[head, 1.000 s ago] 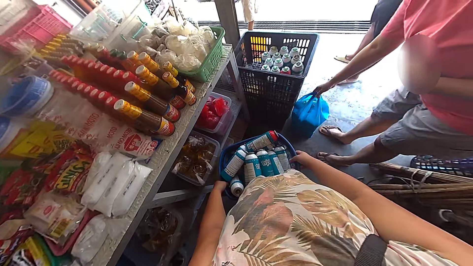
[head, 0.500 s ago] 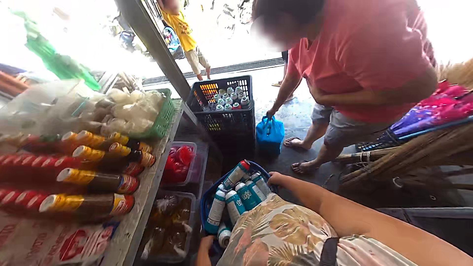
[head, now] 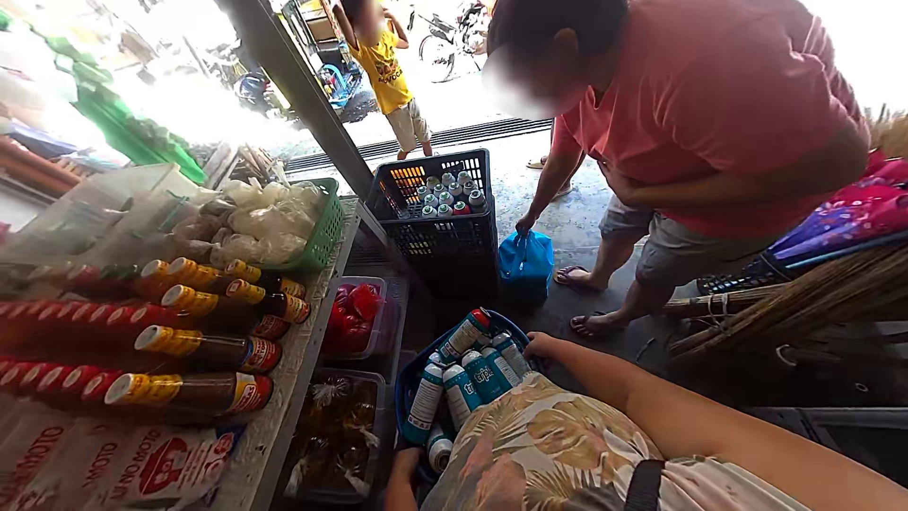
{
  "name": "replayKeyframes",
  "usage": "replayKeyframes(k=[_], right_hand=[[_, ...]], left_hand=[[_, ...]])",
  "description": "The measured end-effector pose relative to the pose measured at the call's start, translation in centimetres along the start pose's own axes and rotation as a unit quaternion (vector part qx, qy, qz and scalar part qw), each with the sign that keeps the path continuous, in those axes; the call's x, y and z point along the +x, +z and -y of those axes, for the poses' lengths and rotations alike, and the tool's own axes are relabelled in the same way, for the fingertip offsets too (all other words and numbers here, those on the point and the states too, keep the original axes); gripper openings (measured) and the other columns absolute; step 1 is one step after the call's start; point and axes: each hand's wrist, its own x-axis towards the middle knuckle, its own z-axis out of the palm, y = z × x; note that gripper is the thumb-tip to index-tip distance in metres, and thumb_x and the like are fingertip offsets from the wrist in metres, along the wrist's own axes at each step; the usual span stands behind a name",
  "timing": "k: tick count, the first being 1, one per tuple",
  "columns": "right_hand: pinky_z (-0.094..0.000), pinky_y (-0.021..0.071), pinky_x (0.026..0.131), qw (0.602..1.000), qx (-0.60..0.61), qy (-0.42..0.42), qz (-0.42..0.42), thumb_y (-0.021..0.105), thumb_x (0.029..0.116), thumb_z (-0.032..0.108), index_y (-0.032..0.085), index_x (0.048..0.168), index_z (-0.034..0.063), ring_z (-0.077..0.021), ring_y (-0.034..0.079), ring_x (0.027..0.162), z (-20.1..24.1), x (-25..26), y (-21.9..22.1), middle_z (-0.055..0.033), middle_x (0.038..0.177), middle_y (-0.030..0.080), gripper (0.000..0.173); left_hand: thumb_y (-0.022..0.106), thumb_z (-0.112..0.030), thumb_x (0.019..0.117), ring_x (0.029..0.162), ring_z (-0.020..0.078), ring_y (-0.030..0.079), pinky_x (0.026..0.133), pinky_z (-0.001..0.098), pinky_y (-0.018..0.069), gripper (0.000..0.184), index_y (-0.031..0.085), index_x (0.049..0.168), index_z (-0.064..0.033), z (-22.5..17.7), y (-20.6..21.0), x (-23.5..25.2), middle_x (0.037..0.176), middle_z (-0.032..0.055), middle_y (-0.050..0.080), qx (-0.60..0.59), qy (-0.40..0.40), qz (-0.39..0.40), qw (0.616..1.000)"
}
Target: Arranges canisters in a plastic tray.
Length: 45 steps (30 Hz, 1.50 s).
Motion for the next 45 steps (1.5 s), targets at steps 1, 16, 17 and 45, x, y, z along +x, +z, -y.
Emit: replayKeyframes(k=[1,16,17,45], right_hand=[[-0.0503,0.0514,0.096,1.000,0.000,0.000,0.001,0.064,0.0965,0.000,0.046,0.143,0.0032,-0.0335,0.063,0.114,0.1,-0.2,0.1,-0.0230,0.129,0.061,0.050],[-0.0493,0.0538,0.086,1.000,0.010,0.002,-0.006,0.066,0.0951,0.000,0.048,0.143,0.0054,-0.0319,0.064,0.102,-0.3,0.6,1.1,-0.0224,0.122,0.062,0.051],[-0.0494,0.0536,0.086,1.000,0.008,0.003,-0.005,0.066,0.0952,0.001,0.047,0.143,0.0056,-0.0320,0.064,0.103,-0.3,0.8,1.2,-0.0223,0.123,0.063,0.051],[-0.0468,0.0521,0.089,1.000,0.020,0.016,-0.002,0.059,0.1007,0.003,0.044,0.145,0.0012,-0.0319,0.062,0.103,-0.1,-0.4,2.9,-0.0261,0.127,0.058,0.047]], left_hand=[[0.069,-0.017,0.0972,0.095,0.0320,0.067,0.084,0.0505,0.0547,0.035,0.065,0.121,0.0071,0.0,-0.1,0.0,0.112,0.0241,0.068,0.000,-0.001,0.003,1.000],[0.070,-0.024,0.0978,0.118,0.0358,0.063,0.102,0.0535,0.0486,0.043,0.064,0.127,0.0070,0.1,-0.8,-1.9,0.126,0.0259,0.066,0.033,-0.028,0.012,0.999],[0.069,-0.025,0.0985,0.116,0.0357,0.064,0.100,0.0536,0.0495,0.042,0.064,0.126,0.0067,0.2,-0.8,-2.0,0.125,0.0259,0.066,0.032,-0.031,0.012,0.999],[0.068,-0.024,0.0997,0.098,0.0332,0.063,0.087,0.0510,0.0519,0.042,0.062,0.126,0.0076,-0.2,-2.4,0.7,0.114,0.0263,0.065,0.033,-0.024,0.025,0.999]])
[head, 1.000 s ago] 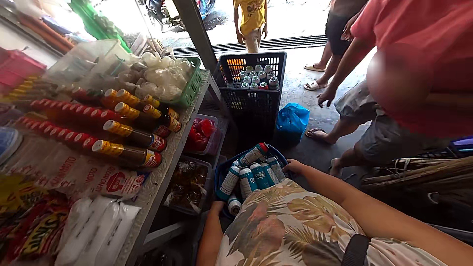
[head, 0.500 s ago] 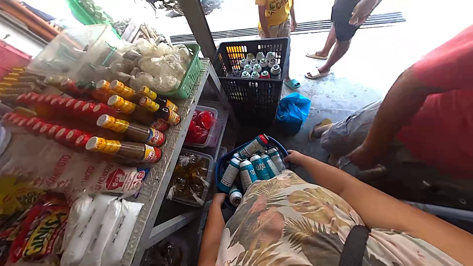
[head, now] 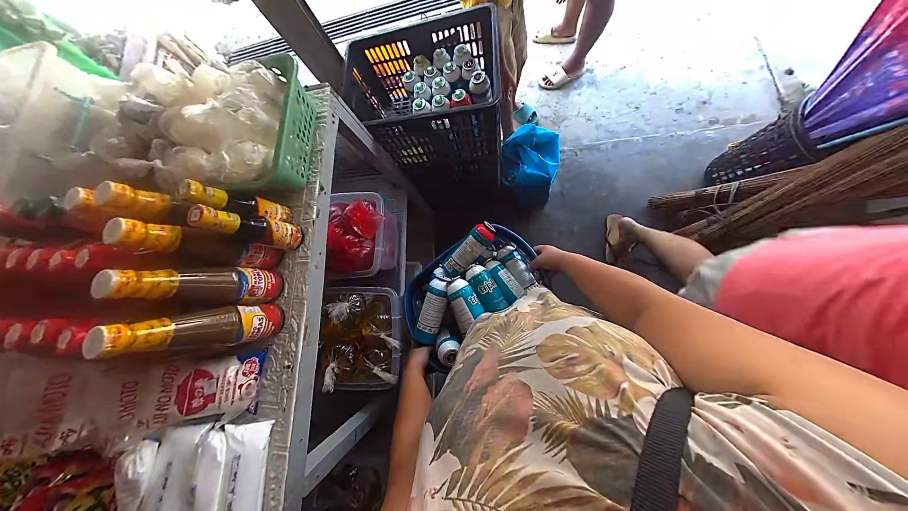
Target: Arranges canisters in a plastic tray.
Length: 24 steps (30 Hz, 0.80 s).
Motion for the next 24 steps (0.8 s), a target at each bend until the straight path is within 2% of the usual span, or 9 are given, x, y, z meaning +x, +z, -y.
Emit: replayKeyframes(k=[4,7,9,16,20,24], right_hand=[[-0.0453,0.0534,0.086,0.999,0.025,0.001,-0.020,0.062,0.0998,0.005,0.047,0.143,0.0027,-0.0295,0.064,0.097,-1.4,1.3,0.2,-0.0242,0.121,0.061,0.046],[-0.0440,0.0540,0.084,0.998,0.049,0.002,-0.033,0.063,0.0990,0.004,0.046,0.143,0.0036,-0.0284,0.064,0.096,-1.9,1.0,0.3,-0.0223,0.119,0.061,0.047],[-0.0448,0.0546,0.086,0.997,0.062,0.003,-0.038,0.062,0.0986,0.002,0.046,0.144,0.0041,-0.0292,0.064,0.100,-1.7,0.0,0.3,-0.0224,0.123,0.060,0.048],[-0.0463,0.0552,0.083,0.989,0.135,-0.027,-0.052,0.062,0.0956,-0.001,0.045,0.147,0.0084,-0.0300,0.064,0.103,-3.6,-1.2,0.1,-0.0218,0.132,0.057,0.055],[-0.0435,0.0559,0.080,0.981,0.167,-0.054,-0.079,0.060,0.0948,-0.004,0.046,0.144,0.0054,-0.0278,0.064,0.098,-3.6,-3.4,-0.6,-0.0215,0.128,0.058,0.052],[-0.0399,0.0544,0.082,0.974,0.168,-0.081,-0.127,0.057,0.0969,-0.004,0.048,0.141,0.0002,-0.0249,0.064,0.094,-2.8,-5.3,-2.3,-0.0219,0.122,0.061,0.045]], left_hand=[[0.068,-0.021,0.0988,0.104,0.0357,0.064,0.091,0.0538,0.0522,0.040,0.062,0.126,0.0075,-0.7,-0.6,0.0,0.117,0.0269,0.066,0.020,0.012,0.008,1.000],[0.067,-0.021,0.0998,0.108,0.0349,0.064,0.095,0.0528,0.0514,0.036,0.065,0.123,0.0069,-2.5,-1.6,-3.5,0.121,0.0249,0.067,0.046,0.048,0.008,0.998],[0.067,-0.021,0.0989,0.108,0.0343,0.065,0.094,0.0527,0.0515,0.034,0.067,0.120,0.0061,-3.3,-1.8,-4.3,0.119,0.0236,0.068,0.057,0.050,0.004,0.997],[0.069,-0.026,0.0984,0.111,0.0352,0.064,0.097,0.0542,0.0495,0.039,0.067,0.121,0.0063,-4.3,-1.8,-0.1,0.120,0.0254,0.067,0.090,0.047,0.006,0.995],[0.068,-0.022,0.0994,0.105,0.0339,0.064,0.093,0.0522,0.0509,0.038,0.064,0.123,0.0076,-6.5,-1.8,-0.5,0.117,0.0257,0.066,0.073,0.069,0.023,0.995],[0.069,-0.020,0.0979,0.115,0.0357,0.063,0.100,0.0527,0.0492,0.043,0.061,0.129,0.0075,-9.2,-1.0,-0.7,0.125,0.0267,0.065,0.076,0.102,0.039,0.991]])
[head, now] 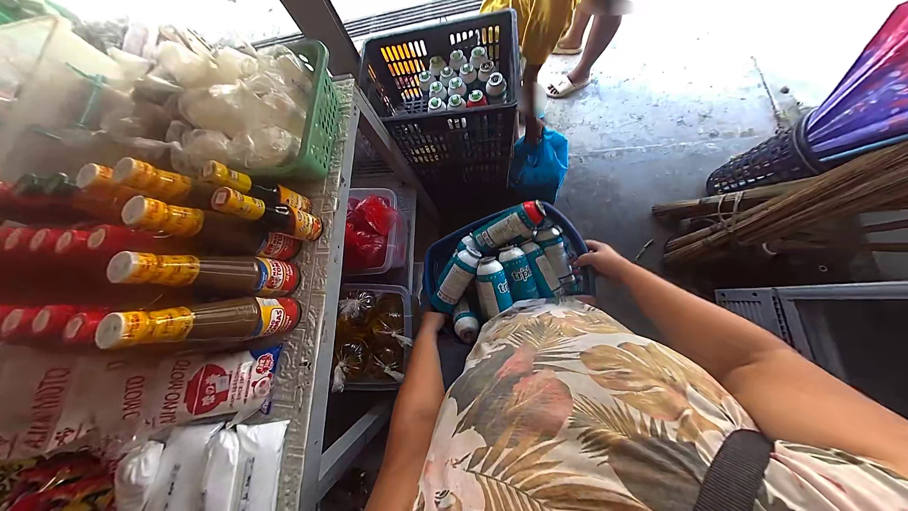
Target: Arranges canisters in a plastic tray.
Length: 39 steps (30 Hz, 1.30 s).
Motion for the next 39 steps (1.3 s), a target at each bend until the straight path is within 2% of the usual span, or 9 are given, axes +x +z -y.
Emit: replayKeyframes(k=[5,7,12,15,20,22,28,34,39], right_hand=[[-0.0420,0.0572,0.070,0.997,0.048,-0.032,-0.046,0.060,0.0898,-0.007,0.052,0.137,0.0035,-0.0247,0.066,0.078,-1.3,1.1,-3.5,-0.0184,0.108,0.066,0.049],[-0.0414,0.0580,0.071,0.997,0.061,-0.023,-0.039,0.058,0.0899,-0.008,0.049,0.140,0.0048,-0.0241,0.067,0.080,-1.0,0.3,-5.2,-0.0174,0.109,0.065,0.052],[-0.0402,0.0594,0.074,0.995,0.091,-0.006,-0.034,0.055,0.0910,-0.011,0.043,0.145,0.0031,-0.0242,0.069,0.086,1.5,0.3,-9.4,-0.0186,0.116,0.064,0.057],[-0.0403,0.0605,0.072,0.993,0.108,-0.013,-0.034,0.053,0.0909,-0.010,0.045,0.141,0.0008,-0.0247,0.070,0.088,5.0,1.2,-13.0,-0.0179,0.116,0.064,0.052],[-0.0373,0.0625,0.068,0.992,0.104,-0.060,-0.028,0.052,0.0904,-0.010,0.047,0.134,-0.0017,-0.0233,0.072,0.078,12.3,1.9,-18.3,-0.0157,0.102,0.069,0.045],[-0.0368,0.0626,0.068,0.990,0.103,-0.089,-0.023,0.051,0.0904,-0.010,0.049,0.132,-0.0014,-0.0225,0.073,0.075,15.4,1.5,-20.0,-0.0142,0.098,0.070,0.042],[-0.0371,0.0634,0.064,0.977,0.110,-0.181,-0.021,0.047,0.0923,-0.007,0.051,0.123,0.0046,-0.0189,0.072,0.071,23.5,-0.2,-23.6,-0.0071,0.091,0.069,0.033],[-0.0374,0.0639,0.063,0.961,0.143,-0.235,-0.024,0.045,0.0922,-0.007,0.051,0.123,0.0051,-0.0200,0.073,0.072,27.4,2.7,-24.1,-0.0082,0.093,0.070,0.034],[-0.0361,0.0633,0.059,0.958,0.159,-0.226,-0.077,0.044,0.0917,-0.008,0.052,0.123,0.0044,-0.0199,0.073,0.068,29.4,4.7,-23.1,-0.0074,0.089,0.071,0.034]], left_hand=[[0.070,-0.017,0.0979,0.111,0.0353,0.065,0.096,0.0519,0.0527,0.044,0.057,0.134,0.0060,-3.9,1.5,1.8,0.125,0.0267,0.064,-0.034,0.030,0.026,0.999],[0.070,-0.017,0.0976,0.112,0.0336,0.065,0.097,0.0508,0.0531,0.044,0.058,0.135,0.0032,-6.1,1.7,1.6,0.127,0.0247,0.065,-0.019,0.041,0.036,0.998],[0.072,-0.016,0.0941,0.108,0.0324,0.067,0.096,0.0529,0.0522,0.033,0.067,0.122,0.0016,-12.6,2.3,1.4,0.118,0.0224,0.069,-0.005,0.090,0.008,0.996],[0.071,-0.013,0.0931,0.103,0.0313,0.067,0.093,0.0529,0.0520,0.025,0.070,0.114,0.0010,-18.3,1.9,-0.4,0.110,0.0207,0.070,-0.014,0.096,-0.026,0.995],[0.072,-0.008,0.0910,0.099,0.0272,0.068,0.092,0.0486,0.0538,0.022,0.070,0.110,0.0040,-26.8,-0.8,-5.5,0.106,0.0193,0.071,-0.055,0.138,-0.078,0.986],[0.074,-0.005,0.0912,0.093,0.0245,0.067,0.089,0.0456,0.0533,0.020,0.069,0.107,0.0050,-29.9,-2.4,-8.9,0.100,0.0180,0.071,-0.073,0.147,-0.101,0.981],[0.072,-0.017,0.0956,0.078,0.0219,0.065,0.076,0.0483,0.0542,0.019,0.070,0.101,0.0010,-34.3,-7.1,-14.3,0.086,0.0140,0.070,-0.066,0.261,-0.149,0.951],[0.075,-0.016,0.0914,0.078,0.0214,0.067,0.077,0.0496,0.0539,0.015,0.072,0.095,-0.0011,-40.1,-10.1,-12.3,0.083,0.0115,0.071,-0.091,0.296,-0.156,0.938],[0.075,-0.016,0.0904,0.084,0.0256,0.069,0.081,0.0534,0.0541,0.016,0.073,0.095,-0.0015,-44.7,-12.1,-7.7,0.088,0.0138,0.072,-0.067,0.307,-0.113,0.943]])
